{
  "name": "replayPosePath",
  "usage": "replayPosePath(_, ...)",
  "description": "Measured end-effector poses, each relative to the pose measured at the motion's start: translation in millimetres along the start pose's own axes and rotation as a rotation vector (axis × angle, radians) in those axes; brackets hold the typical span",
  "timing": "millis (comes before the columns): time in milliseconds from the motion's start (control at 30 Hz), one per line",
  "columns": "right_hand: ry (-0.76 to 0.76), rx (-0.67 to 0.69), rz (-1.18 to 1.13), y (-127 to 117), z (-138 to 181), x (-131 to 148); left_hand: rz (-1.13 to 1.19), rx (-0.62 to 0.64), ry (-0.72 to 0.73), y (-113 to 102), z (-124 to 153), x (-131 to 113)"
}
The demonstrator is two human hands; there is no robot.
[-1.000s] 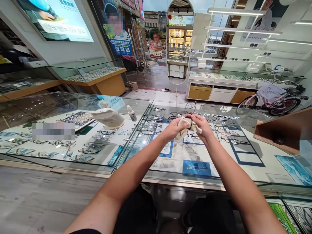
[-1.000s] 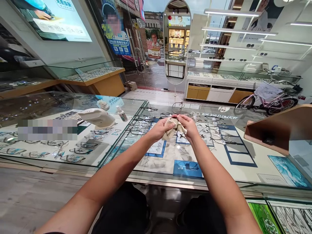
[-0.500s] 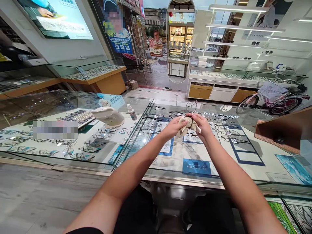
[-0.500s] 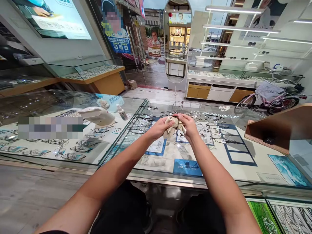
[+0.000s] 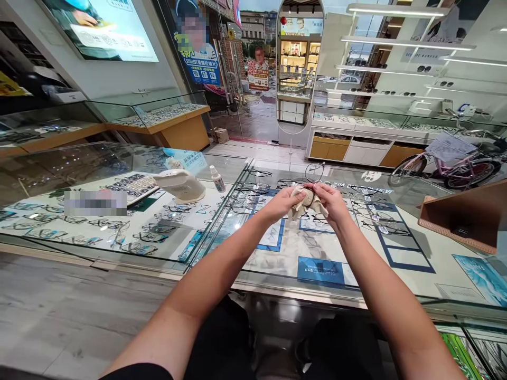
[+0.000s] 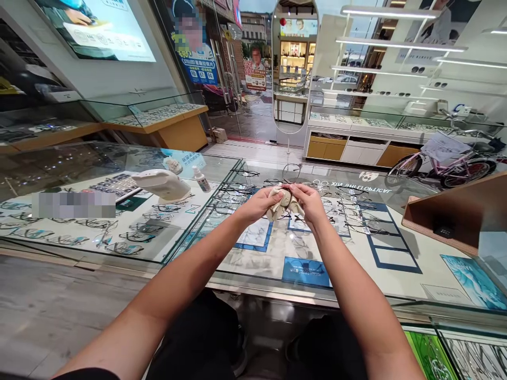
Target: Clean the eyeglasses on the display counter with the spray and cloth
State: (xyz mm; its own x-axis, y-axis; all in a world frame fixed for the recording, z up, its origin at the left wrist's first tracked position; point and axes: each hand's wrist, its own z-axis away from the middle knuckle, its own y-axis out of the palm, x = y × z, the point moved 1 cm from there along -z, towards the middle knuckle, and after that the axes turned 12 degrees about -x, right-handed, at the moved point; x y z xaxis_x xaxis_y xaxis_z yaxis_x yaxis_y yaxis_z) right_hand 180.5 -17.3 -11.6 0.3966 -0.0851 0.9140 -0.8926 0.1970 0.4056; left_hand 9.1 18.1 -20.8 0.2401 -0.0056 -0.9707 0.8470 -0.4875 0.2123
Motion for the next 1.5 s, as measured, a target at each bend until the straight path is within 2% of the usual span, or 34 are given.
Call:
replayPosePath(100,-0.009,0.002,-0.004,0.4,0.8,1.9,0.024,0.027,-0.003,0.2,3.7,-3.9)
replayPosePath(300,-0.088,0.053,0.007,3.9,0.9,2.2,-0.021,-0.067,0.053,9.2,4.4,-3.2)
replayPosePath(433,-0.083,0.034,0.028,1.6,0.5,3.3,-0.042,-0.055,0.062,7.1,1.5,-2.2)
replayPosePath(633,-0.029,0.005,0.045,-2.7,-1.8,2.2,0.007,0.011,-0.004,3.8,5.6,-4.2)
replayPosePath(867,-0.119,0.062,0.054,2.1,-0.3,-4.0,-0.032,-0.142,0.078,11.9,4.4,0.5)
replayPosePath(967,-0.117,0.043,0.030,3.2,1.2,-3.0,0.000,-0.126,0.075,13.6,3.3,1.3)
replayPosePath(1067,-0.076,0.012,0.020,0.6,1.4,3.8,0.001,-0.104,0.043,12.0,1.9,2.2)
replayPosePath(1300,-0.137,-0.073,-0.148,-23.5,-5.8,34.7,0.021,-0.175,0.033,2.8,-2.2,-2.3)
replayPosePath(1367,-0.130,-0.074,-0.213,-29.1,-6.7,40.7,-0.016,-0.147,0.019,2.6,0.0,-4.6)
replayPosePath(1500,-0.113,-0.083,-0.326,-35.3,-7.4,46.5,-0.186,-0.012,-0.032,6.7,8.8,-5.4)
